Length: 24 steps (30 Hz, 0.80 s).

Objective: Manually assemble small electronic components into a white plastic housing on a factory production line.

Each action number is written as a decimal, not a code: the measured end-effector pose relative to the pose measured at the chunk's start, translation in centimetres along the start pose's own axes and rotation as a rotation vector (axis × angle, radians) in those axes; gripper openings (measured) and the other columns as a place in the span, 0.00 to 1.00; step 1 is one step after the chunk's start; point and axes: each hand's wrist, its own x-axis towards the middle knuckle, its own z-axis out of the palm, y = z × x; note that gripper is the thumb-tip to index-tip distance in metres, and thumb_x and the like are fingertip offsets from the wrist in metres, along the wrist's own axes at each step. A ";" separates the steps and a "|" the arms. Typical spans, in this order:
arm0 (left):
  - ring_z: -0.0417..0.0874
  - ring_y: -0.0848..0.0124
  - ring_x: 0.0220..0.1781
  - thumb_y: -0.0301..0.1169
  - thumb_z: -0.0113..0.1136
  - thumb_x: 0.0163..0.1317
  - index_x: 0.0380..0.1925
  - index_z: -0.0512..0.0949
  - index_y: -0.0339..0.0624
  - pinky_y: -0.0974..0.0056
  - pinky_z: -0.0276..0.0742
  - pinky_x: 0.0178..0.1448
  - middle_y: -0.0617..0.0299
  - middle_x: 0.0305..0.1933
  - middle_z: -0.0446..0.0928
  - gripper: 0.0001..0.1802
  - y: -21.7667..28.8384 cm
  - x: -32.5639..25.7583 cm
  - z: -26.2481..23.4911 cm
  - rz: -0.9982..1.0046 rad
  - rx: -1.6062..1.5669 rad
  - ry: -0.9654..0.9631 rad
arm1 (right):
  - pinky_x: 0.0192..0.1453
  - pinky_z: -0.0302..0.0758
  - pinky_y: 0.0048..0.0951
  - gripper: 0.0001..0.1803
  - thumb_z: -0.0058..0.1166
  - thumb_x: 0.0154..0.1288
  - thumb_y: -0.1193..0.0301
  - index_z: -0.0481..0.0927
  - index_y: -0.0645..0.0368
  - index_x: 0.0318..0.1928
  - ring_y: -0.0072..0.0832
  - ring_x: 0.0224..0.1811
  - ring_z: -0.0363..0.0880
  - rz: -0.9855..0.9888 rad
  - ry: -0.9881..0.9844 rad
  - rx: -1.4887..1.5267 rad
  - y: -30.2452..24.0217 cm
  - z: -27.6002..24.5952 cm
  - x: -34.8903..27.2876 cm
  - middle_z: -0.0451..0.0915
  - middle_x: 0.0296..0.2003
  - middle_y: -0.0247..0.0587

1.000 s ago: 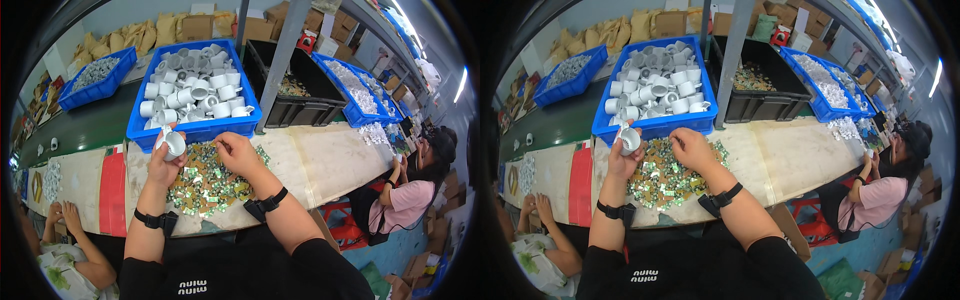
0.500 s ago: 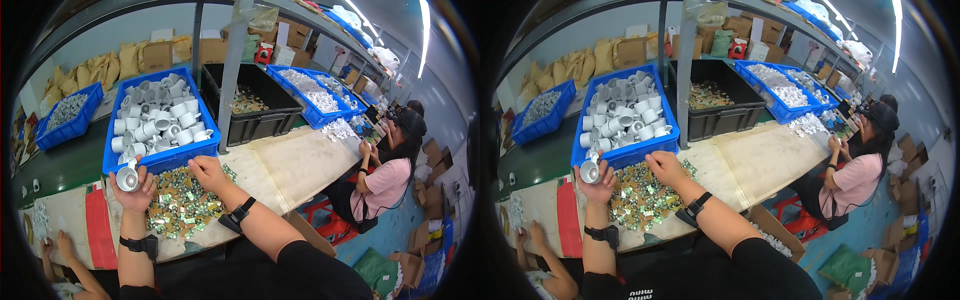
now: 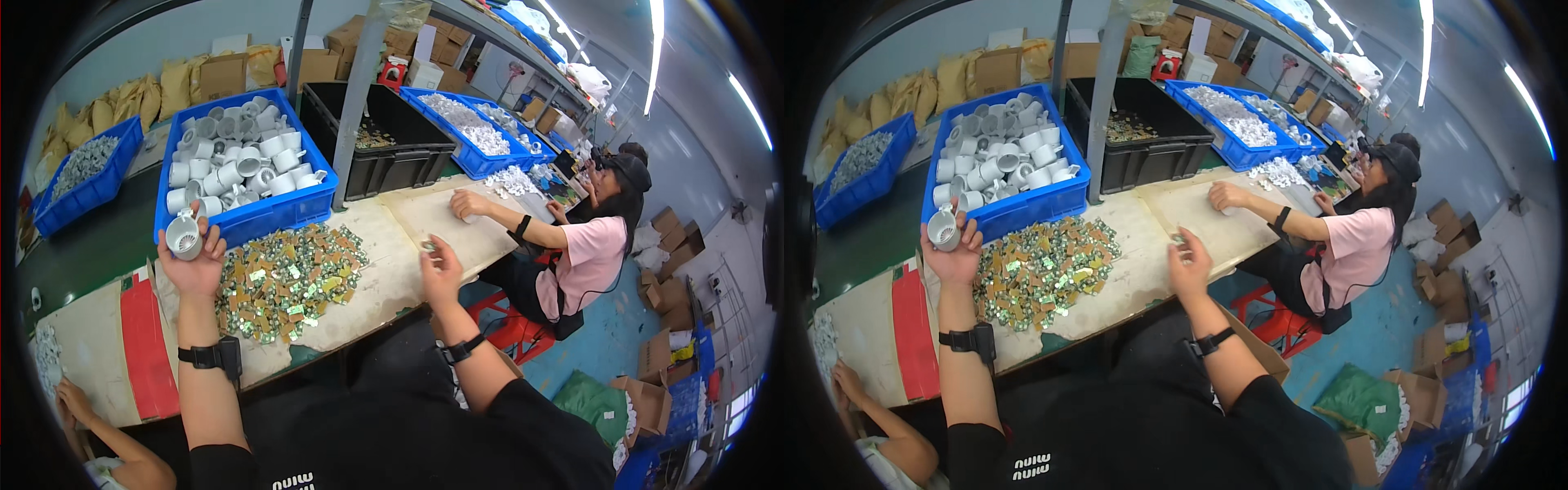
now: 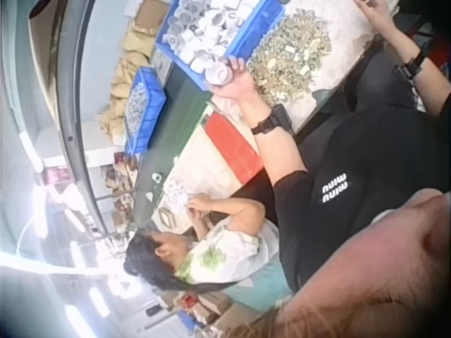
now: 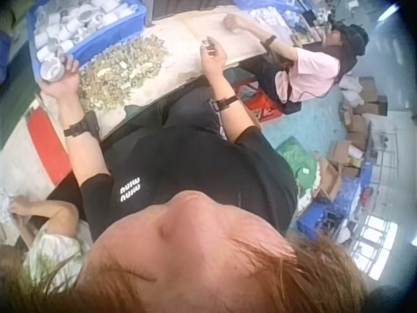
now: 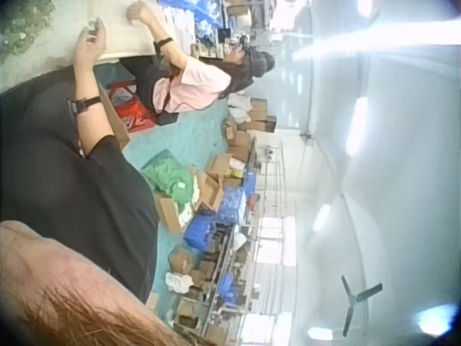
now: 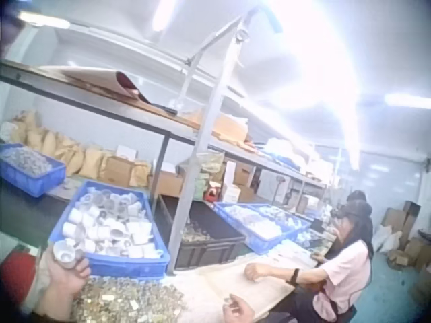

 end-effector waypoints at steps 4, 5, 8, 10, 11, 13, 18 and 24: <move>0.66 0.68 0.31 0.61 0.44 0.74 0.70 0.67 0.33 0.63 0.63 0.33 0.58 0.38 0.71 0.42 -0.7 -0.4 0.2 -0.024 0.030 0.062 | 0.46 0.83 0.29 0.28 0.64 0.64 0.73 0.79 0.65 0.64 0.28 0.45 0.88 0.209 0.007 -0.249 1.3 -5.8 -0.5 0.88 0.48 0.49; 0.66 0.68 0.31 0.60 0.43 0.74 0.69 0.68 0.33 0.63 0.63 0.33 0.58 0.38 0.72 0.41 -0.9 -0.3 0.4 -0.031 0.045 0.062 | 0.46 0.83 0.29 0.28 0.64 0.64 0.73 0.79 0.65 0.64 0.28 0.45 0.88 0.197 0.002 -0.251 2.6 -6.9 0.1 0.88 0.48 0.49; 0.68 0.68 0.30 0.60 0.43 0.74 0.69 0.69 0.34 0.63 0.64 0.32 0.58 0.38 0.73 0.41 -1.1 -0.4 0.4 -0.036 0.063 0.071 | 0.59 0.81 0.39 0.40 0.69 0.57 0.67 0.71 0.66 0.70 0.41 0.52 0.87 0.351 -0.001 -0.451 7.0 -8.6 2.7 0.85 0.53 0.57; 0.69 0.68 0.30 0.61 0.43 0.74 0.68 0.69 0.34 0.63 0.64 0.32 0.58 0.38 0.73 0.41 -0.8 -0.5 0.2 -0.029 0.084 0.087 | 0.61 0.80 0.39 0.41 0.69 0.57 0.67 0.71 0.67 0.71 0.43 0.55 0.86 0.214 0.034 -0.462 8.3 -8.2 6.4 0.83 0.56 0.59; 0.69 0.68 0.30 0.61 0.43 0.74 0.68 0.70 0.34 0.63 0.64 0.31 0.58 0.38 0.73 0.41 -0.7 -0.4 0.2 -0.034 0.109 0.070 | 0.62 0.79 0.39 0.42 0.69 0.57 0.67 0.70 0.68 0.71 0.44 0.58 0.84 0.085 0.079 -0.473 9.7 -8.4 8.3 0.81 0.59 0.61; 0.70 0.68 0.30 0.62 0.42 0.74 0.68 0.70 0.35 0.63 0.64 0.31 0.59 0.38 0.74 0.42 -1.0 -0.3 0.3 -0.038 0.138 0.061 | 0.65 0.77 0.40 0.45 0.71 0.56 0.66 0.68 0.70 0.71 0.48 0.64 0.80 -0.009 0.014 -0.660 12.0 -9.4 12.8 0.77 0.64 0.64; 0.76 0.69 0.30 0.64 0.38 0.73 0.68 0.71 0.41 0.64 0.69 0.30 0.60 0.38 0.80 0.41 -1.8 -0.7 0.0 -0.097 0.262 0.161 | 0.69 0.75 0.44 0.40 0.72 0.56 0.63 0.75 0.68 0.68 0.52 0.63 0.81 0.188 -0.118 -0.721 14.8 -8.2 18.9 0.82 0.58 0.64; 0.82 0.69 0.37 0.43 0.54 0.74 0.73 0.67 0.45 0.66 0.77 0.32 0.58 0.49 0.81 0.30 -3.8 -1.2 1.1 -0.074 0.539 0.071 | 0.60 0.81 0.39 0.36 0.73 0.56 0.64 0.79 0.70 0.62 0.44 0.53 0.87 0.173 0.025 -0.689 14.6 -3.5 18.4 0.86 0.51 0.58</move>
